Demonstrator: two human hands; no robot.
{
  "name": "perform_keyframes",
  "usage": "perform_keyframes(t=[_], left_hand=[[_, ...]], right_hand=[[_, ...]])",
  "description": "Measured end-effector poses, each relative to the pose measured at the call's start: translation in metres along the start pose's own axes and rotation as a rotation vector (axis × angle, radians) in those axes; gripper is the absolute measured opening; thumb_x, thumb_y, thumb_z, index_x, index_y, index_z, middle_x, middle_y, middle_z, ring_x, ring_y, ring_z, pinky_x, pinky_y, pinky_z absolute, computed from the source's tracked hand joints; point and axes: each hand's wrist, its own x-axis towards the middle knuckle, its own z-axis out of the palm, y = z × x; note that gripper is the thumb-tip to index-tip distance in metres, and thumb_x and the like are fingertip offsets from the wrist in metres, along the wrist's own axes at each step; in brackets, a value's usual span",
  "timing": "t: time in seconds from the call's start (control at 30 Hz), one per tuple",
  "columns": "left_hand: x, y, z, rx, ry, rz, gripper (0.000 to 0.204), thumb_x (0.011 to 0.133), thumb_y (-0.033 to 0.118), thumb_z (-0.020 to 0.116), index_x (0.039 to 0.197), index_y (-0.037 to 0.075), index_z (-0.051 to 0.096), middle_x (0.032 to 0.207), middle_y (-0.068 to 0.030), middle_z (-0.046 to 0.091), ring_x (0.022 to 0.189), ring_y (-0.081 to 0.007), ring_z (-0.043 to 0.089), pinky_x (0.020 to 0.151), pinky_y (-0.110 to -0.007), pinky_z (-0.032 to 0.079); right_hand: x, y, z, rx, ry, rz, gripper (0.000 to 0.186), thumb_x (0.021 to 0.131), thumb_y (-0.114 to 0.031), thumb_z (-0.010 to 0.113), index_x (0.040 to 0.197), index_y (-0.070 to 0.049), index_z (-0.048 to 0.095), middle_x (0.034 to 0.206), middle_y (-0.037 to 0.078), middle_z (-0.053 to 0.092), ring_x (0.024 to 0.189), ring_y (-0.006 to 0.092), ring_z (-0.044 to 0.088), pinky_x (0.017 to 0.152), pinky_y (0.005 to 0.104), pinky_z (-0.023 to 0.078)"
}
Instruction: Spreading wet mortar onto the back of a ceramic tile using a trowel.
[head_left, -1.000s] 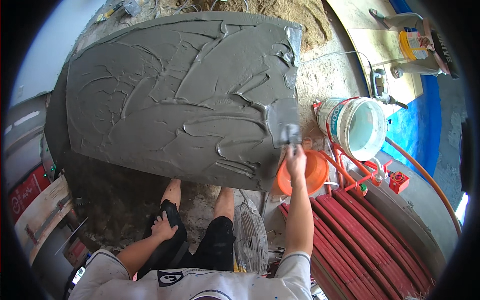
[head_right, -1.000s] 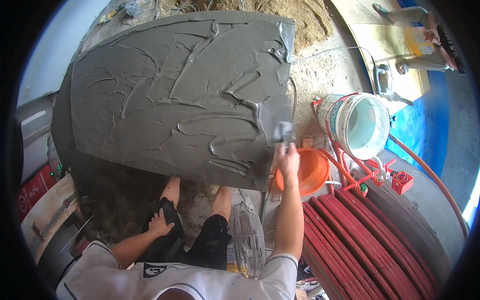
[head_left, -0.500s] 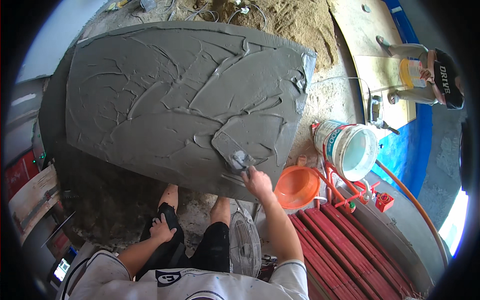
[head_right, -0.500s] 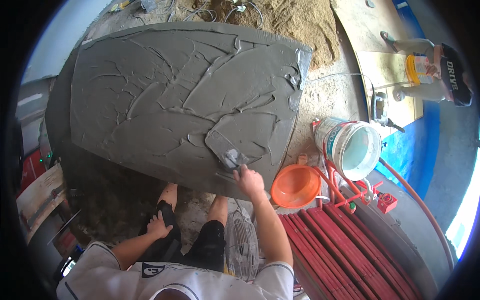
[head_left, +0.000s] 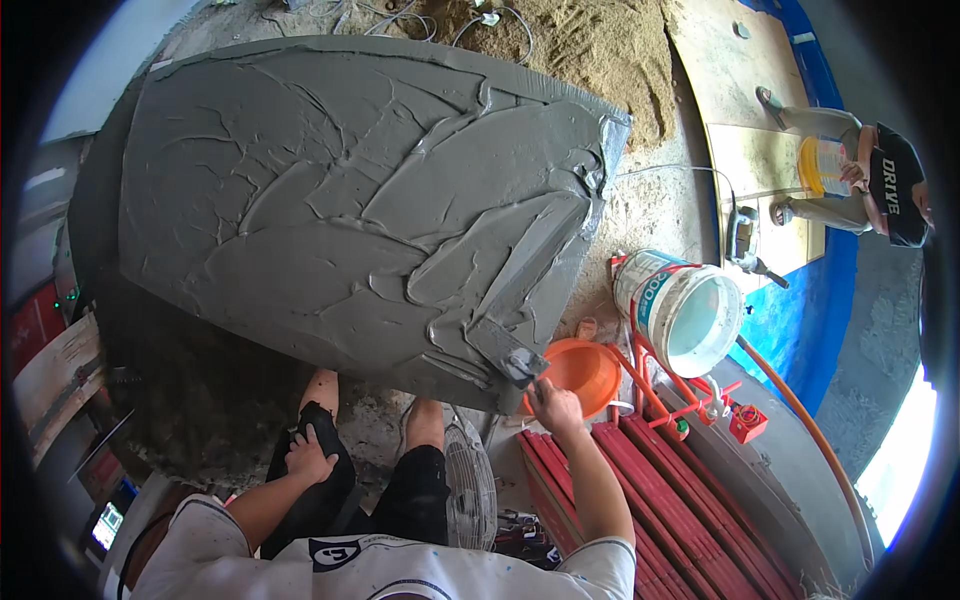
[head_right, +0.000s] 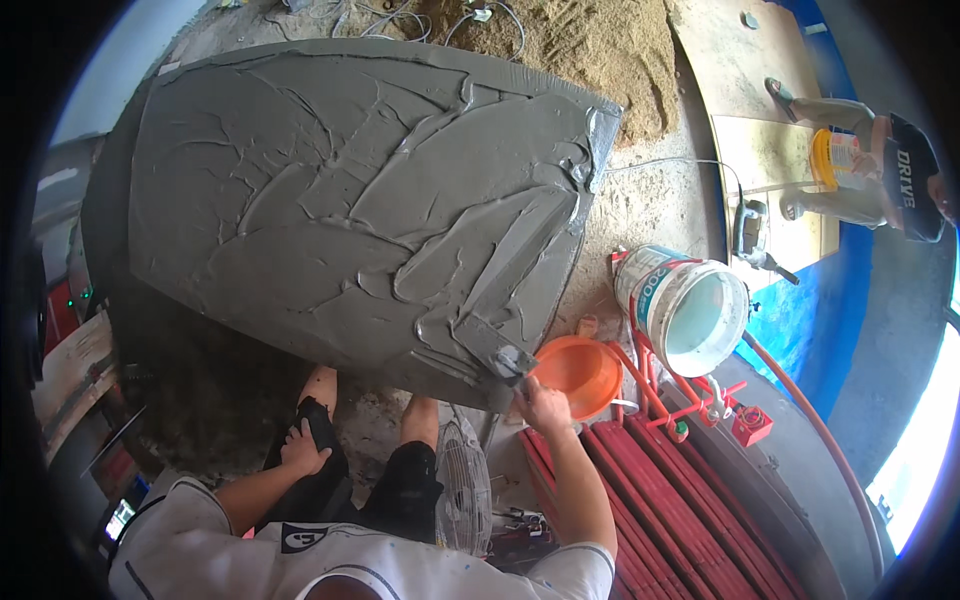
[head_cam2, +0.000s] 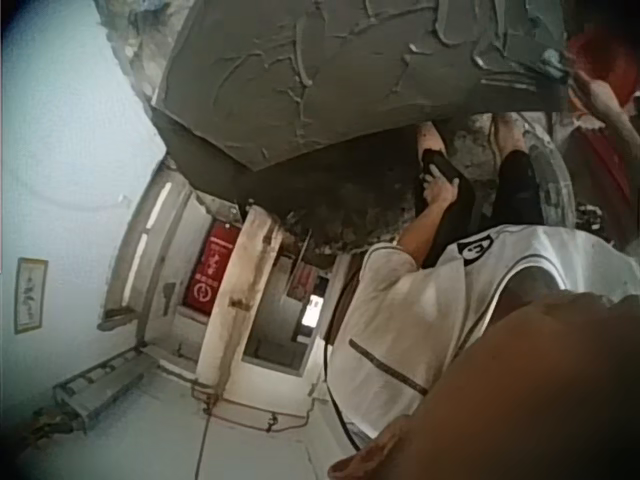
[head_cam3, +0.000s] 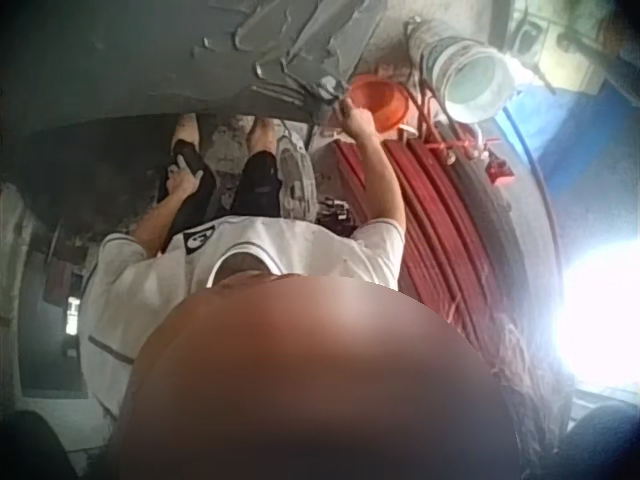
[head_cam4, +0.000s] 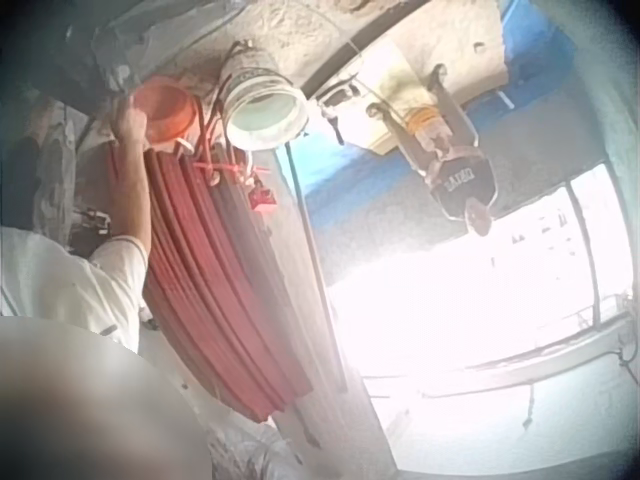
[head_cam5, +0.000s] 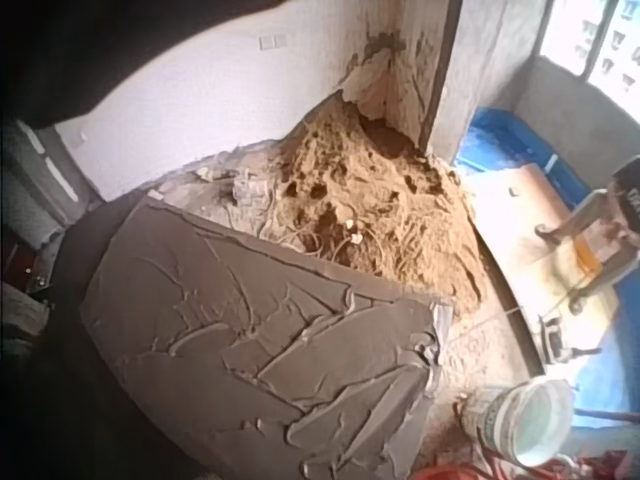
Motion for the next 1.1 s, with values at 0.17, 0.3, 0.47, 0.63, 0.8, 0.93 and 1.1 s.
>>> perform_keyframes(t=[0.17,0.3,0.47,0.63,0.8,0.93,1.1], left_hand=[[0.001,0.017,0.002,0.001,0.004,0.015,0.114,0.096,0.061,0.075,0.175,0.007,0.012,0.166,-0.0258,0.039,0.142,-0.0412,0.053,0.111,-0.056,0.052],[-0.006,0.022,-0.001,-0.039,-0.022,-0.003,0.116,0.094,0.059,0.077,0.173,0.005,0.010,0.166,-0.0308,0.039,0.145,-0.0461,0.051,0.116,-0.054,0.049],[-0.012,0.017,0.009,-0.043,0.001,-0.043,0.116,0.093,0.058,0.077,0.173,0.005,0.012,0.164,-0.0298,0.041,0.144,-0.0454,0.052,0.116,-0.055,0.048],[-0.001,0.043,0.022,-0.047,0.049,0.031,0.113,0.095,0.058,0.076,0.174,0.006,0.012,0.164,-0.0269,0.039,0.139,-0.0430,0.054,0.109,-0.057,0.052],[-0.018,0.022,0.017,-0.125,-0.016,-0.003,0.112,0.095,0.056,0.076,0.173,0.006,0.014,0.164,-0.0279,0.040,0.142,-0.0441,0.052,0.109,-0.057,0.052],[-0.031,0.002,0.004,-0.219,0.043,0.042,0.113,0.091,0.055,0.079,0.172,0.005,0.017,0.162,-0.0304,0.044,0.142,-0.0476,0.053,0.112,-0.057,0.050],[-0.008,0.006,-0.021,-0.224,0.033,0.095,0.113,0.091,0.054,0.080,0.171,0.005,0.017,0.163,-0.0305,0.043,0.142,-0.0482,0.052,0.113,-0.060,0.049]], right_hand=[[0.062,0.056,-0.051,0.007,0.362,0.041,0.027,0.104,-0.033,0.070,0.102,-0.008,0.060,0.080,0.024,0.071,0.074,0.0451,0.073,0.062,0.0565,0.058],[0.146,0.066,-0.115,0.280,0.554,0.140,0.035,0.108,-0.034,0.063,0.102,0.000,0.065,0.086,0.036,0.068,0.085,0.0589,0.066,0.073,0.0602,0.051],[0.236,0.032,-0.153,0.882,0.363,0.219,0.041,0.111,-0.036,0.062,0.090,-0.001,0.065,0.068,0.001,0.055,0.060,0.0109,0.058,0.056,0.0342,0.047],[0.324,0.055,-0.233,0.437,0.468,0.160,0.050,0.112,-0.044,0.056,0.111,0.005,0.068,0.069,0.012,0.063,0.050,0.0265,0.060,0.048,0.0459,0.051],[0.311,0.044,-0.261,0.682,0.481,0.439,0.051,0.109,-0.047,0.058,0.099,0.002,0.065,0.067,0.008,0.059,0.051,0.0199,0.057,0.046,0.0373,0.046],[0.295,0.015,-0.268,0.787,0.381,0.362,0.046,0.109,-0.048,0.061,0.099,-0.004,0.063,0.067,0.001,0.054,0.050,0.0147,0.053,0.045,0.0349,0.044],[0.334,-0.020,-0.292,0.644,0.367,0.412,0.042,0.108,-0.048,0.061,0.095,-0.009,0.058,0.065,0.001,0.051,0.051,0.0152,0.053,0.044,0.0345,0.045]])
